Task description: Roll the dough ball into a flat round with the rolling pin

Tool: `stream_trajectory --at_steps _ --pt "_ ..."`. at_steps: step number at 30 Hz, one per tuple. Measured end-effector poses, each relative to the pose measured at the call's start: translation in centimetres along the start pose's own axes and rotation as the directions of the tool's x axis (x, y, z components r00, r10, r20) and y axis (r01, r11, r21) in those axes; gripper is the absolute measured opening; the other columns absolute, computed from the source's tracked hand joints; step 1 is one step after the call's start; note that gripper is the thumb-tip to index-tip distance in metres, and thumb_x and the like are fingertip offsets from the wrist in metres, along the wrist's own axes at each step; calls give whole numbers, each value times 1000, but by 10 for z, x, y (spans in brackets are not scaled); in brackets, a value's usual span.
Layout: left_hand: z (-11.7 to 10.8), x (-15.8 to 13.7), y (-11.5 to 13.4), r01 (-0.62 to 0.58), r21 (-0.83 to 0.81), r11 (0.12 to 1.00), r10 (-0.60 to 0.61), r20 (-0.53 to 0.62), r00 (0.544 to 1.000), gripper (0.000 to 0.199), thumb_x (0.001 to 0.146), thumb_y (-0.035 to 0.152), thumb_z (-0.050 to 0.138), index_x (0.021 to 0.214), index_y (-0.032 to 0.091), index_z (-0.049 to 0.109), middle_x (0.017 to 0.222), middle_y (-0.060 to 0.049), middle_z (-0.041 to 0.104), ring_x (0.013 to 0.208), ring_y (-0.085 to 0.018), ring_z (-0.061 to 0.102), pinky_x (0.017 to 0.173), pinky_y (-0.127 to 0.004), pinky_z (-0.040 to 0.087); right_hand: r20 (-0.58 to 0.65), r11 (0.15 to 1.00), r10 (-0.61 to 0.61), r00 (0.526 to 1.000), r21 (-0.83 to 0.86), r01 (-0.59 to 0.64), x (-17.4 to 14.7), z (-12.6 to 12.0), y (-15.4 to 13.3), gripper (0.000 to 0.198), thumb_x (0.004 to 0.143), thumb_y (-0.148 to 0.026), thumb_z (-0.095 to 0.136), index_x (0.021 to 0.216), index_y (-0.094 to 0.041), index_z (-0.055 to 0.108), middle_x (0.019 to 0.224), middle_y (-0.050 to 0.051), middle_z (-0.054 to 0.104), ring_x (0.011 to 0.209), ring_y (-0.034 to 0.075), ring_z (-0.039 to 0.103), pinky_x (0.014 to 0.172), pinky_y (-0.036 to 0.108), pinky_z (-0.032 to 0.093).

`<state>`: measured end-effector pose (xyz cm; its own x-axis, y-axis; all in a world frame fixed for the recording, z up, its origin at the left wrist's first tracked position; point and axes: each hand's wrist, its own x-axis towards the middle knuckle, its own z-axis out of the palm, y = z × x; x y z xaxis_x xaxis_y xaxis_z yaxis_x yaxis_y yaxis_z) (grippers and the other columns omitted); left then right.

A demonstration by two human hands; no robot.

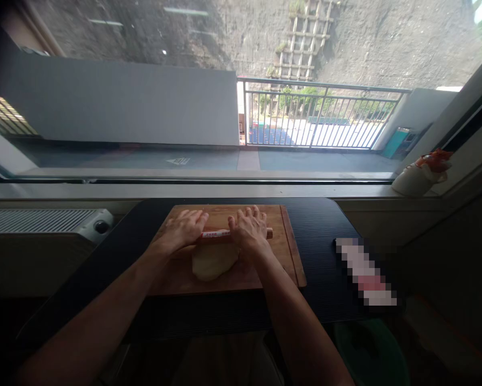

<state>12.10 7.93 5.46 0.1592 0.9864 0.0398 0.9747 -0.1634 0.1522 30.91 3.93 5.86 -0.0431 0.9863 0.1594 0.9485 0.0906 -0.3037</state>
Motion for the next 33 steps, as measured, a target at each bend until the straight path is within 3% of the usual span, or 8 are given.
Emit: stream_trajectory --at_steps 2,7,14,20,27,33 --pt "0 -8 0 39 36 999 -40 24 999 55 90 49 17 127 22 46 137 -7 46 129 -26 34 102 -50 26 -10 1000 6 1000 -18 -7 -4 1 -1 49 93 -48 21 116 -21 55 133 8 46 131 24 23 104 45 17" --pt "10 -44 -1 -48 121 992 67 -166 984 57 90 47 16 132 21 43 139 -5 44 134 -24 25 109 -48 16 -140 996 -41 989 -86 30 -53 9 -4 49 94 -46 20 122 -20 51 138 10 41 135 26 16 107 44 8" --pt "3 -18 6 33 89 996 -26 -81 996 58 89 48 18 136 19 38 142 -6 39 136 -27 22 107 -54 16 -48 997 37 998 -62 -40 -23 4 -3 49 93 -45 21 110 -20 59 136 10 44 133 28 23 103 46 15" --pt "10 -51 2 -64 125 990 87 -182 980 57 90 49 17 137 23 37 141 -4 40 137 -24 18 109 -52 11 -147 995 -39 988 -97 25 -59 11 -3 51 93 -48 20 129 -23 46 143 8 35 136 25 14 106 45 9" --pt "3 -6 5 56 34 998 -54 -56 997 59 89 50 18 137 22 35 142 -5 39 136 -28 22 106 -59 14 -59 996 26 998 -80 -31 -10 2 -1 48 92 -47 23 114 -22 58 137 9 43 132 26 24 104 45 17" --pt "13 -48 2 -66 123 990 90 -203 975 60 89 51 15 137 22 36 141 -4 41 137 -24 18 109 -53 8 -115 994 -63 991 -100 52 -55 10 0 50 93 -48 20 128 -24 47 143 7 36 136 24 13 107 45 9"
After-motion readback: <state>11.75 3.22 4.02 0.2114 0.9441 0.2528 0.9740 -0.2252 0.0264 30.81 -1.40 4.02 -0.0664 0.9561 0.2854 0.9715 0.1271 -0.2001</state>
